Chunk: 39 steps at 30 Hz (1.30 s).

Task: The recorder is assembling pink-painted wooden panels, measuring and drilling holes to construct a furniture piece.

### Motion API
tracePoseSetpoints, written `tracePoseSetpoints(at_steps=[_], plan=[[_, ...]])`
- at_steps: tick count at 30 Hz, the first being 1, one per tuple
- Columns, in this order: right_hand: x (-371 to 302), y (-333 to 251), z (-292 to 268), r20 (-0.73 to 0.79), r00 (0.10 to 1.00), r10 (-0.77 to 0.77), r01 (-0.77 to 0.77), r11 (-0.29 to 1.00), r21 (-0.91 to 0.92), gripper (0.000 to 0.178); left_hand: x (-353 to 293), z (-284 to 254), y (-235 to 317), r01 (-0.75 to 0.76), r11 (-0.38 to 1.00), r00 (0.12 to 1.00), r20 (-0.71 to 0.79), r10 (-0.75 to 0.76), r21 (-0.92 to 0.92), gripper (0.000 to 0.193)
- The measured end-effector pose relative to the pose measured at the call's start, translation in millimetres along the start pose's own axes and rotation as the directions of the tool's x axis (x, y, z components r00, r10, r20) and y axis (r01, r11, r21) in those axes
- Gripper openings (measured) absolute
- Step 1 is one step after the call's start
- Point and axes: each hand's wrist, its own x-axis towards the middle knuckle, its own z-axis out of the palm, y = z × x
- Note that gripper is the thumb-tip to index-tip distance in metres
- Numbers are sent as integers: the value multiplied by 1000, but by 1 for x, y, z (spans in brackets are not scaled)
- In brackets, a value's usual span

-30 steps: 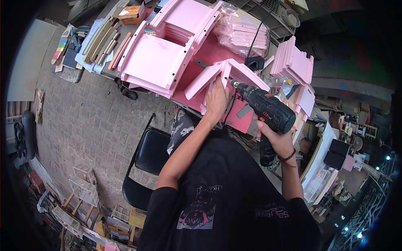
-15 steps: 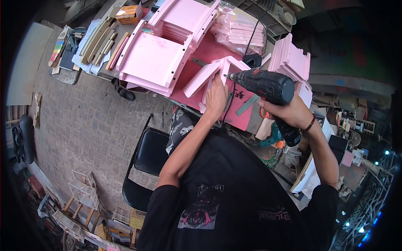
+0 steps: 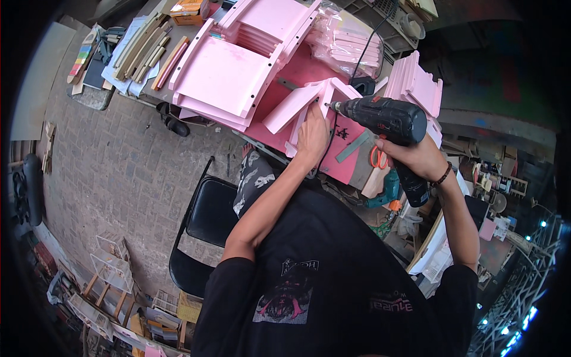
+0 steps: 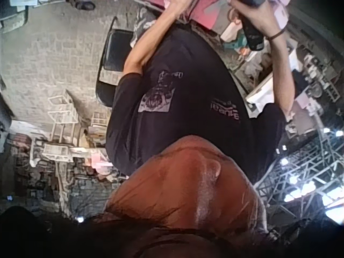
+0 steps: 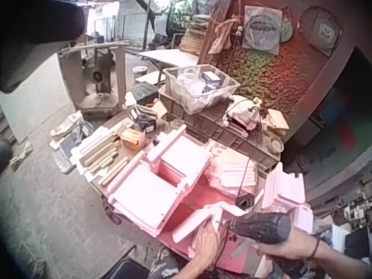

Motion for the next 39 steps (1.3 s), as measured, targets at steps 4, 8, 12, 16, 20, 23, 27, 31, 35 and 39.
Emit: tracePoseSetpoints(at_steps=[4, 8, 12, 16, 20, 23, 27, 31, 35, 39], plan=[[-6, 4, 5, -39, 999, -19, 21, 998, 59, 28, -1, 0, -1, 1, 1000, 1000, 7, 0, -31, 40], [-21, 17, 9, -107, 987, -123, 141, 973, 184, 32, -1, 1, -2, 20, 1000, 1000, -11, -20, -21, 40], [-53, 43, 12, -269, 959, -92, 194, 903, 383, 36, 3, 10, -21, -118, 991, 984, -139, 109, -63, 34], [-60, 114, 34, -398, 917, -28, 205, 888, 411, 33, 16, -4, -39, 86, 912, 962, 271, 29, -402, 41], [-28, 231, 81, -574, 815, 81, 94, 958, 269, 45, 7, -24, -33, 182, 853, 923, 385, 25, -490, 39], [-1, 256, 108, -653, 757, 19, 92, 986, 136, 81, 1, -26, -49, 225, 819, 912, 411, 14, -528, 37], [33, 309, 135, -702, 712, 5, -19, 1000, -12, 98, -6, -22, -43, 242, 815, 925, 380, -29, -526, 37], [33, 315, 146, -670, 741, -44, -23, 996, -91, 93, -12, -23, -27, 290, 787, 931, 351, -99, -545, 36], [10, 299, 142, -712, 684, -162, 339, 934, 113, 73, -5, -16, -30, 249, 807, 944, 319, -79, -536, 33], [-28, 260, 131, -666, 739, 99, 298, 839, 456, 39, -6, -17, -33, 273, 756, 941, 327, -82, -595, 30]])
